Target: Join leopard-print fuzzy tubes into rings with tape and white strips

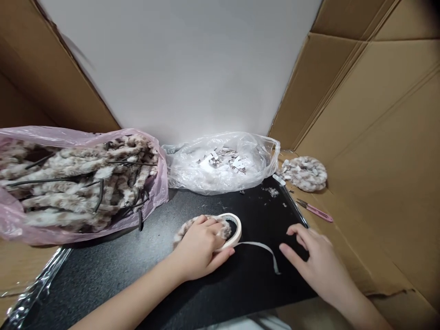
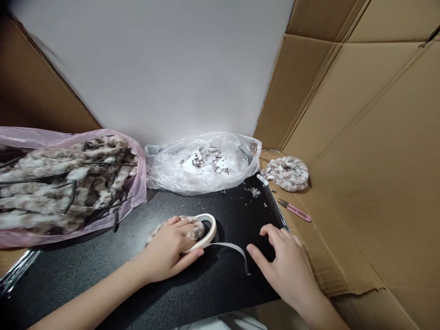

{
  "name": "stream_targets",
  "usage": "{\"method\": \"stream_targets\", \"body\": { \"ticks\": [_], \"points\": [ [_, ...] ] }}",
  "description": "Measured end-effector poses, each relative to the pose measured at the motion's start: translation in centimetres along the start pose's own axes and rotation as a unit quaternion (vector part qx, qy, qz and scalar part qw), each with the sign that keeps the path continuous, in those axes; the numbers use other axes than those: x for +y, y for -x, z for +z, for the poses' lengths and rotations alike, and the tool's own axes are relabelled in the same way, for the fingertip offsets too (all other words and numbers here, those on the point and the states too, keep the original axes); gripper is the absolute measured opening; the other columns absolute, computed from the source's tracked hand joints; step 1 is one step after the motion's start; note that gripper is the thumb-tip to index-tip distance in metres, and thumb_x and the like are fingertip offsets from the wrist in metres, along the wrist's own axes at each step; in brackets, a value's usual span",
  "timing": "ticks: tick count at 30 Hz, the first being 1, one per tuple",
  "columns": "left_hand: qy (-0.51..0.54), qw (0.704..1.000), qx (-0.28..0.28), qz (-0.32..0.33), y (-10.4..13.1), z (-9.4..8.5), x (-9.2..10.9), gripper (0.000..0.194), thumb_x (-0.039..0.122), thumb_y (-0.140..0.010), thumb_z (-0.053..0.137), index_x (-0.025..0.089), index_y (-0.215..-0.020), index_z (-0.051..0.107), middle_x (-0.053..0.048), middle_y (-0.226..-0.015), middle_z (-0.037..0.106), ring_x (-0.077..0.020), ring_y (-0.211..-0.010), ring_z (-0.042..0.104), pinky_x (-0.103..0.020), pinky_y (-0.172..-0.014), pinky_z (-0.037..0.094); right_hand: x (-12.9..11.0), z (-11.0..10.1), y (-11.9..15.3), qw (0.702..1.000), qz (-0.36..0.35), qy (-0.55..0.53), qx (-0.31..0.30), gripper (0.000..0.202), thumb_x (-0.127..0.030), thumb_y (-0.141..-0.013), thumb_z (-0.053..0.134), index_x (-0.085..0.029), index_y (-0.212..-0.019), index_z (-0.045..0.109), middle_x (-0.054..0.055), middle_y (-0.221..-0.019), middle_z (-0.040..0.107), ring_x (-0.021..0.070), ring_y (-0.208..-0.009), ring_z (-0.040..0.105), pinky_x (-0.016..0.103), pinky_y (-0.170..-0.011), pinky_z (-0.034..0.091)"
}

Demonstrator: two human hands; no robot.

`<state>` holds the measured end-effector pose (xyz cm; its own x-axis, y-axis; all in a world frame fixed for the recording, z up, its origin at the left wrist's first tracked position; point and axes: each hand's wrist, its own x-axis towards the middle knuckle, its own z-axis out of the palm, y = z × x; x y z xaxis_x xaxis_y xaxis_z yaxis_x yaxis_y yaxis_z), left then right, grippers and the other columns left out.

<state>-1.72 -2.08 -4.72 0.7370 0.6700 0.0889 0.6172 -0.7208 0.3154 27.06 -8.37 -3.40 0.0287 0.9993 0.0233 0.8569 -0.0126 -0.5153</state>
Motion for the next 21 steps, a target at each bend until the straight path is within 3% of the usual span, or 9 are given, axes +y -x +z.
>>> {"method": "stream_targets", "body": {
  "ticks": [2, 4, 7, 10, 14, 21],
  "points": [
    [-0.01, 1.0, 0.0, -0.004, 0.0, -0.1, 0.1, 0.04, 0.04, -0.092, 0.048, 0.016, -0.06, 0.056, -0.005, -0.086, 0.064, -0.02, -0.082, 0.055, -0.035, -0.075, 0.029, -1.2, -0.5, -0.6, 0.995, -0.036, 0.067, 0.067, 0.03, -0.051, -0.087, 0.053, -0.022, -0.091, 0.056, 0.004, -0.077, 0.054, 0.025, -0.077, 0.052, 0.04, -0.076, 0.036],
    [-0.019, 1.0, 0.0, -0.004, 0.0, -0.3, 0.1, 0.04, 0.039, -0.092, 0.048, 0.016, -0.06, 0.056, -0.006, -0.086, 0.063, -0.02, -0.081, 0.054, -0.035, -0.074, 0.028, -3.2, -0.6, -1.0, 0.987, -0.104, 0.08, 0.087, 0.025, -0.046, -0.087, 0.057, -0.021, -0.093, 0.057, 0.006, -0.086, 0.059, 0.0258, -0.084, 0.053, 0.041, -0.08, 0.034],
    [-0.019, 1.0, 0.007, 0.0, 0.0, -0.4, 0.3, 0.039, 0.039, -0.092, 0.047, 0.016, -0.061, 0.056, -0.006, -0.086, 0.063, -0.0198, -0.08, 0.051, -0.035, -0.073, 0.027, -6.7, 0.4, -1.4, 0.975, -0.21, 0.077, -0.012, 0.023, -0.041, -0.081, 0.065, -0.021, -0.09, 0.059, 0.004, -0.09, 0.061, 0.0238, -0.086, 0.05, 0.039, -0.08, 0.032],
    [-0.01, 1.0, 0.015, -0.001, -0.1, -0.4, 0.3, 0.04, 0.038, -0.093, 0.044, 0.016, -0.062, 0.055, -0.004, -0.082, 0.061, -0.0188, -0.077, 0.048, -0.035, -0.072, 0.026, -9.2, 2.1, -2.0, 0.947, -0.289, 0.13, -0.055, 0.016, -0.035, -0.085, 0.059, -0.019, -0.081, 0.059, 0.005, -0.086, 0.061, 0.023, -0.082, 0.047, 0.039, -0.077, 0.029],
    [0.008, 1.0, 0.021, -0.002, -0.1, -0.4, 0.0, 0.038, 0.036, -0.091, 0.048, 0.016, -0.059, 0.051, -0.002, -0.074, 0.06, -0.0165, -0.073, 0.046, -0.033, -0.07, 0.024, -10.0, 3.3, -3.2, 0.913, -0.349, 0.203, -0.057, 0.013, -0.022, -0.085, 0.052, -0.018, -0.074, 0.055, 0.006, -0.082, 0.06, 0.0227, -0.079, 0.044, 0.041, -0.075, 0.026],
    [0.147, 0.988, 0.036, -0.023, -0.9, -1.5, -0.2, 0.045, 0.027, -0.09, 0.045, 0.014, -0.051, 0.027, 0.002, -0.059, 0.048, -0.0118, -0.064, 0.041, -0.032, -0.071, 0.025, -9.8, 2.9, -3.3, 0.884, -0.409, 0.224, -0.035, 0.009, -0.011, -0.082, 0.052, -0.018, -0.086, 0.055, 0.003, -0.084, 0.059, 0.0209, -0.078, 0.042, 0.041, -0.075, 0.025]
  ]
}}
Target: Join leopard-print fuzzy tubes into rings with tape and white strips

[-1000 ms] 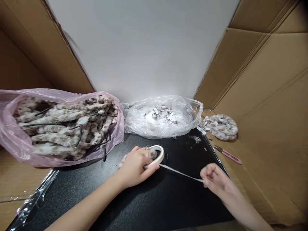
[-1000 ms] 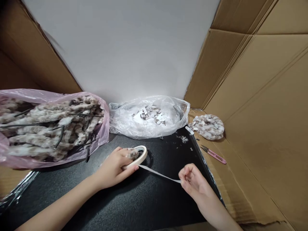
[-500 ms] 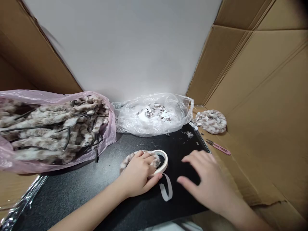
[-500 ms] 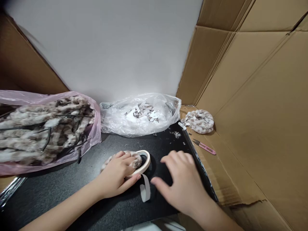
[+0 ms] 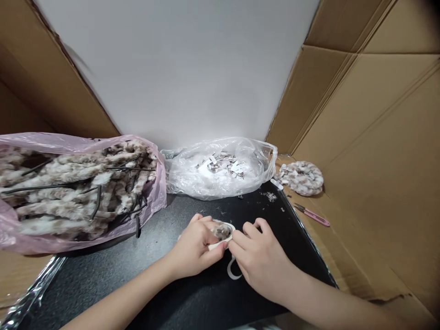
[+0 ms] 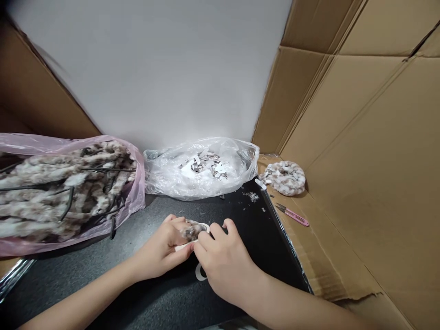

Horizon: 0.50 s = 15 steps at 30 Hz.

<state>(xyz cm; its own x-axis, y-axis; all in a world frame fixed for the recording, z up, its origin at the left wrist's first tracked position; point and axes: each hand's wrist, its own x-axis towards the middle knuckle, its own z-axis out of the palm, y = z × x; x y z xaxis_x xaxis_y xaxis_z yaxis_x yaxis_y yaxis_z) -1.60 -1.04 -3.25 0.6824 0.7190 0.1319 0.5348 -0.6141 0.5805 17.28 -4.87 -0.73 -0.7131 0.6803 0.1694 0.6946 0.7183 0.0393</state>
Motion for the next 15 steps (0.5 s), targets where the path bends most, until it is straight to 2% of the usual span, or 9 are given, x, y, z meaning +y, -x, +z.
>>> {"method": "stream_targets", "body": {
  "ticks": [3, 4, 5, 6, 8, 10, 13, 15],
  "points": [
    [0.074, 0.997, -0.001, -0.024, -0.3, -1.7, -0.8, 0.051, 0.031, -0.09, 0.046, 0.015, -0.048, 0.022, 0.004, -0.051, 0.038, -0.0107, -0.056, 0.036, -0.031, -0.071, 0.03, -0.4, 0.2, 0.8, 0.999, -0.02, 0.024, 0.009, 0.012, -0.01, -0.081, 0.052, -0.018, -0.089, 0.057, 0.004, -0.082, 0.058, 0.0215, -0.079, 0.042, 0.042, -0.078, 0.026],
    [0.095, 0.995, 0.013, -0.038, -0.3, -2.4, -1.3, 0.052, 0.034, -0.09, 0.046, 0.017, -0.047, 0.023, 0.004, -0.049, 0.035, -0.0107, -0.054, 0.036, -0.031, -0.07, 0.032, -0.4, 0.2, 1.1, 0.999, -0.026, 0.027, 0.007, 0.012, -0.01, -0.081, 0.053, -0.018, -0.087, 0.057, 0.004, -0.08, 0.058, 0.0216, -0.078, 0.042, 0.043, -0.078, 0.026],
    [0.122, 0.988, 0.059, -0.07, -0.3, -3.1, -1.7, 0.053, 0.037, -0.091, 0.043, 0.018, -0.045, 0.023, 0.004, -0.047, 0.033, -0.0115, -0.052, 0.037, -0.029, -0.064, 0.032, -0.4, 0.0, 1.4, 0.999, -0.029, 0.02, 0.007, 0.011, -0.009, -0.081, 0.053, -0.019, -0.083, 0.057, 0.004, -0.078, 0.057, 0.0212, -0.077, 0.042, 0.042, -0.078, 0.027],
    [0.124, 0.987, 0.063, -0.081, -0.3, -3.7, -2.1, 0.053, 0.038, -0.094, 0.037, 0.019, -0.045, 0.024, 0.003, -0.046, 0.032, -0.012, -0.051, 0.038, -0.028, -0.061, 0.032, -0.3, -0.3, 1.8, 1.0, -0.026, 0.003, 0.006, 0.01, -0.009, -0.081, 0.053, -0.019, -0.079, 0.056, 0.003, -0.075, 0.056, 0.0206, -0.075, 0.041, 0.042, -0.076, 0.027],
    [0.089, 0.991, 0.065, -0.079, -0.3, -4.4, -2.4, 0.055, 0.038, -0.093, 0.041, 0.018, -0.044, 0.029, 0.002, -0.049, 0.039, -0.0117, -0.054, 0.042, -0.028, -0.062, 0.032, 0.2, -1.6, 2.2, 0.997, 0.005, -0.069, 0.016, 0.016, -0.01, -0.086, 0.051, -0.02, -0.073, 0.053, 0.001, -0.071, 0.054, 0.0187, -0.072, 0.041, 0.038, -0.073, 0.028],
    [0.004, 1.0, 0.004, -0.03, -0.5, -4.1, -2.1, 0.052, 0.033, -0.093, 0.044, 0.015, -0.045, 0.038, 0.001, -0.055, 0.049, -0.0114, -0.058, 0.045, -0.029, -0.067, 0.032, 0.9, -3.2, 2.3, 0.981, 0.078, -0.175, 0.015, 0.014, -0.015, -0.094, 0.048, -0.02, -0.082, 0.054, 0.001, -0.081, 0.057, 0.0183, -0.079, 0.045, 0.037, -0.075, 0.031],
    [-0.127, 0.992, -0.003, -0.003, -1.1, -2.3, -1.5, 0.043, 0.033, -0.092, 0.047, 0.016, -0.054, 0.054, -0.002, -0.068, 0.061, -0.0153, -0.069, 0.051, -0.032, -0.07, 0.029, 1.8, -4.9, 2.3, 0.926, 0.132, -0.355, 0.006, 0.007, -0.017, -0.094, 0.051, -0.021, -0.089, 0.052, 0.001, -0.094, 0.056, 0.0167, -0.089, 0.049, 0.033, -0.083, 0.036],
    [-0.192, 0.981, -0.008, -0.001, -1.4, -1.0, -1.5, 0.041, 0.036, -0.091, 0.047, 0.016, -0.057, 0.058, -0.004, -0.073, 0.064, -0.0184, -0.074, 0.052, -0.035, -0.071, 0.029, 2.2, -4.9, 2.4, 0.881, 0.135, -0.454, -0.007, 0.006, -0.018, -0.093, 0.052, -0.021, -0.088, 0.052, 0.001, -0.096, 0.055, 0.016, -0.093, 0.051, 0.031, -0.086, 0.04]
  ]
}}
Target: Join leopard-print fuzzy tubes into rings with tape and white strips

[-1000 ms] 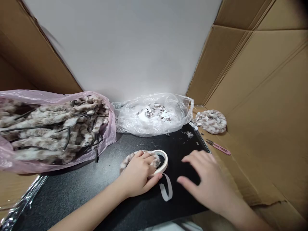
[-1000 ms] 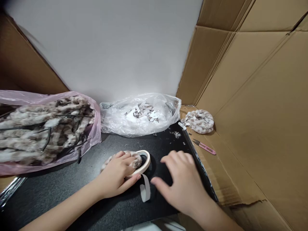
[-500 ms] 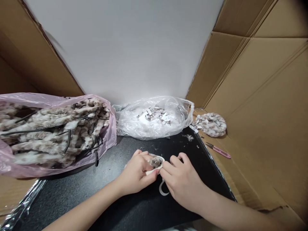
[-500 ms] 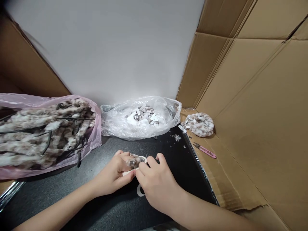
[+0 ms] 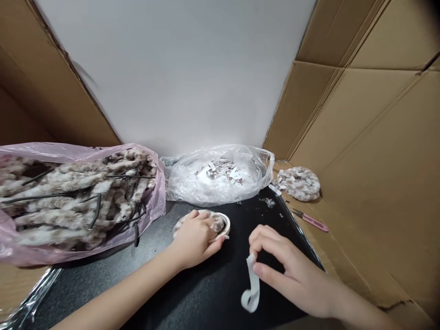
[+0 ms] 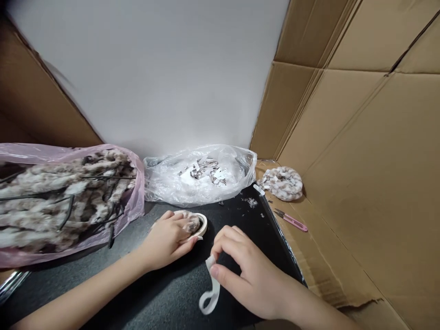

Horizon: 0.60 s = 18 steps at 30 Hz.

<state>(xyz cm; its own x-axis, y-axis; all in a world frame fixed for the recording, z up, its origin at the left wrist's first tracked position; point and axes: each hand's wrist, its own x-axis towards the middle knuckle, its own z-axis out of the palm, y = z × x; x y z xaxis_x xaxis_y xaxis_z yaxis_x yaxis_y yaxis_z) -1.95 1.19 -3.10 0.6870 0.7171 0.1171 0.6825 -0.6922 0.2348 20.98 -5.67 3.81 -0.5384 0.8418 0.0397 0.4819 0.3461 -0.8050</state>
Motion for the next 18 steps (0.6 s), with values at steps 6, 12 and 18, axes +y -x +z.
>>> {"method": "stream_targets", "body": {
  "ticks": [6, 12, 18],
  "points": [
    [-0.013, 1.0, -0.019, 0.005, 0.4, 1.6, -0.2, 0.027, 0.041, -0.091, 0.049, 0.018, -0.086, 0.062, -0.008, -0.092, 0.066, -0.0257, -0.088, 0.055, -0.041, -0.081, 0.033, 2.7, 0.9, -0.5, 0.982, 0.051, -0.183, 0.012, 0.009, -0.026, -0.091, 0.056, -0.019, -0.086, 0.053, 0.001, -0.085, 0.055, 0.0149, -0.082, 0.054, 0.029, -0.079, 0.045],
    [0.179, 0.98, 0.011, -0.089, 1.2, 0.1, -0.7, 0.014, 0.018, -0.087, 0.038, 0.019, -0.101, 0.042, -0.006, -0.096, 0.056, -0.0219, -0.086, 0.05, -0.039, -0.081, 0.039, 4.4, 2.0, -2.4, 0.974, 0.036, -0.22, 0.037, 0.008, -0.023, -0.089, 0.06, -0.019, -0.097, 0.058, 0.0, -0.083, 0.055, 0.0136, -0.081, 0.055, 0.028, -0.078, 0.047],
    [0.396, 0.912, 0.02, -0.105, 0.2, -1.5, -0.9, 0.013, 0.025, -0.095, 0.026, 0.022, -0.085, 0.034, 0.002, -0.081, 0.04, -0.0142, -0.073, 0.039, -0.028, -0.069, 0.04, 4.3, 2.5, -4.7, 0.979, 0.019, -0.205, 0.011, 0.076, -0.015, -0.084, 0.061, -0.028, -0.149, 0.024, -0.005, -0.079, 0.057, 0.0124, -0.078, 0.058, 0.035, -0.09, 0.046]
  ]
}}
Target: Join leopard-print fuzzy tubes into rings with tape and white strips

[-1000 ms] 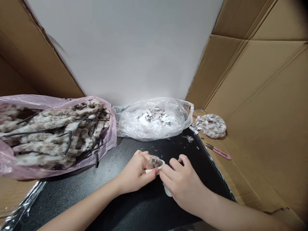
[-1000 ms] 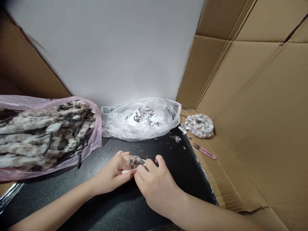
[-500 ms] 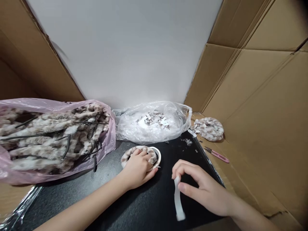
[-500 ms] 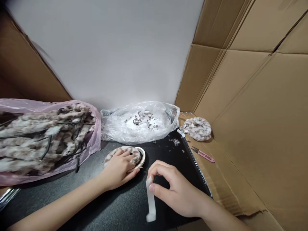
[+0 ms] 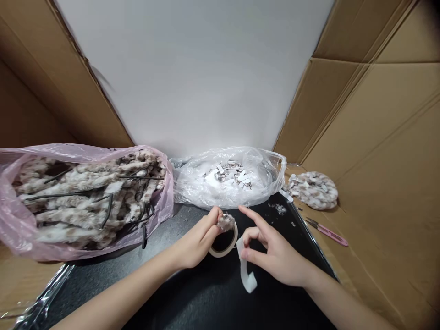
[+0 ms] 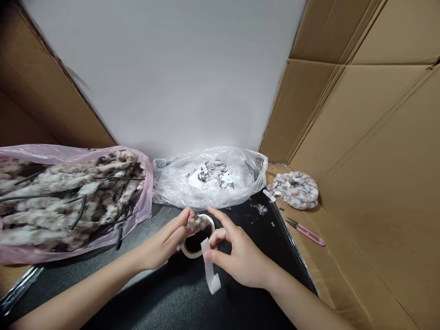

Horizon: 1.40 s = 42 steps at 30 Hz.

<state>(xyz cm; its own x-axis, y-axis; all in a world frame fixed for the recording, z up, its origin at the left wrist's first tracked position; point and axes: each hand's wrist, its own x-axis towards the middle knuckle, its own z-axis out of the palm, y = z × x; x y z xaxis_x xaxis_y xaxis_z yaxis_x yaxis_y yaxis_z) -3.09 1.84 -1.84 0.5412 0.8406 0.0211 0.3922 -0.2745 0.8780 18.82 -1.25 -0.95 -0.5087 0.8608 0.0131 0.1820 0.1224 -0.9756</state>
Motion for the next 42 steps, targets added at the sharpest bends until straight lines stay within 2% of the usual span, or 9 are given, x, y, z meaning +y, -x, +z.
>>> {"method": "stream_targets", "body": {
  "ticks": [6, 11, 15, 21, 26, 35, 38, 40, 42],
  "points": [
    [0.139, 0.989, -0.043, -0.031, -0.9, 0.4, 0.5, 0.023, 0.041, -0.099, 0.035, 0.02, -0.089, 0.04, 0.003, -0.079, 0.04, -0.0108, -0.068, 0.036, -0.024, -0.063, 0.037, -0.7, 0.4, -2.2, 0.999, -0.023, 0.03, 0.006, 0.078, -0.013, -0.087, 0.054, -0.025, -0.153, 0.015, -0.005, -0.079, 0.06, 0.012, -0.078, 0.059, 0.035, -0.092, 0.045],
    [0.229, 0.968, -0.058, -0.087, -1.1, 0.7, 0.8, 0.027, 0.047, -0.095, 0.045, 0.02, -0.098, 0.044, 0.005, -0.076, 0.045, -0.0064, -0.055, 0.034, -0.019, -0.05, 0.031, -0.2, 0.2, -3.3, 0.997, -0.025, 0.054, 0.059, 0.078, -0.014, -0.089, 0.052, -0.025, -0.153, 0.01, -0.004, -0.078, 0.064, 0.0142, -0.078, 0.062, 0.036, -0.089, 0.047],
    [0.243, 0.963, -0.039, -0.106, -1.1, 0.8, 0.9, 0.029, 0.047, -0.092, 0.051, 0.021, -0.102, 0.045, 0.006, -0.073, 0.047, -0.0041, -0.048, 0.032, -0.017, -0.043, 0.025, 0.0, 0.0, -3.8, 0.995, -0.015, 0.072, 0.074, 0.079, -0.012, -0.086, 0.053, -0.023, -0.153, 0.012, -0.005, -0.073, 0.064, 0.014, -0.073, 0.061, 0.036, -0.086, 0.049],
    [0.281, 0.956, -0.009, -0.083, -1.6, 0.8, 0.4, 0.025, 0.038, -0.088, 0.061, 0.02, -0.097, 0.047, 0.004, -0.075, 0.054, -0.006, -0.058, 0.042, -0.017, -0.052, 0.034, -0.1, -0.4, -4.3, 0.994, -0.013, 0.087, 0.064, 0.079, -0.01, -0.085, 0.053, -0.023, -0.152, 0.014, -0.006, -0.069, 0.061, 0.0119, -0.065, 0.057, 0.031, -0.075, 0.049],
    [0.253, 0.963, 0.026, -0.089, -1.8, 0.9, -0.1, 0.021, 0.033, -0.083, 0.066, 0.015, -0.086, 0.056, 0.0, -0.075, 0.06, -0.0093, -0.064, 0.05, -0.02, -0.058, 0.041, 0.0, -0.2, -4.3, 0.993, -0.005, 0.102, 0.064, 0.076, -0.013, -0.087, 0.054, -0.025, -0.152, 0.016, -0.007, -0.068, 0.058, 0.0123, -0.065, 0.055, 0.028, -0.07, 0.047],
    [0.074, 0.987, 0.102, -0.102, -1.7, 0.5, -0.6, 0.016, 0.031, -0.077, 0.069, 0.016, -0.081, 0.075, -0.004, -0.071, 0.07, -0.0156, -0.064, 0.057, -0.025, -0.059, 0.043, 0.8, 0.3, -4.3, 0.992, 0.009, 0.099, 0.084, 0.076, -0.011, -0.085, 0.055, -0.028, -0.15, 0.019, -0.006, -0.069, 0.059, 0.0125, -0.065, 0.053, 0.026, -0.066, 0.046],
    [0.089, 0.986, 0.104, -0.097, -1.7, 0.3, -0.3, 0.016, 0.029, -0.074, 0.072, 0.016, -0.082, 0.076, -0.005, -0.074, 0.071, -0.0172, -0.068, 0.059, -0.026, -0.063, 0.046, 0.9, 0.3, -4.4, 0.992, 0.026, 0.095, 0.084, 0.075, -0.01, -0.084, 0.055, -0.029, -0.148, 0.022, -0.006, -0.071, 0.061, 0.013, -0.066, 0.055, 0.027, -0.068, 0.046],
    [0.134, 0.982, 0.087, -0.105, -1.7, 0.2, -0.1, 0.018, 0.03, -0.074, 0.072, 0.015, -0.083, 0.075, -0.005, -0.074, 0.071, -0.0165, -0.068, 0.059, -0.025, -0.063, 0.047, 0.8, 0.2, -4.4, 0.992, 0.034, 0.093, 0.084, 0.073, -0.011, -0.084, 0.055, -0.03, -0.147, 0.023, -0.006, -0.07, 0.06, 0.0133, -0.066, 0.055, 0.027, -0.067, 0.045],
    [0.198, 0.969, 0.055, -0.136, -1.7, 0.2, -0.1, 0.022, 0.034, -0.076, 0.071, 0.014, -0.086, 0.074, -0.003, -0.068, 0.067, -0.0133, -0.061, 0.056, -0.023, -0.057, 0.045, 0.7, 0.1, -4.4, 0.991, 0.035, 0.091, 0.086, 0.071, -0.012, -0.085, 0.056, -0.03, -0.146, 0.025, -0.007, -0.068, 0.058, 0.0133, -0.065, 0.055, 0.027, -0.067, 0.045]
  ]
}}
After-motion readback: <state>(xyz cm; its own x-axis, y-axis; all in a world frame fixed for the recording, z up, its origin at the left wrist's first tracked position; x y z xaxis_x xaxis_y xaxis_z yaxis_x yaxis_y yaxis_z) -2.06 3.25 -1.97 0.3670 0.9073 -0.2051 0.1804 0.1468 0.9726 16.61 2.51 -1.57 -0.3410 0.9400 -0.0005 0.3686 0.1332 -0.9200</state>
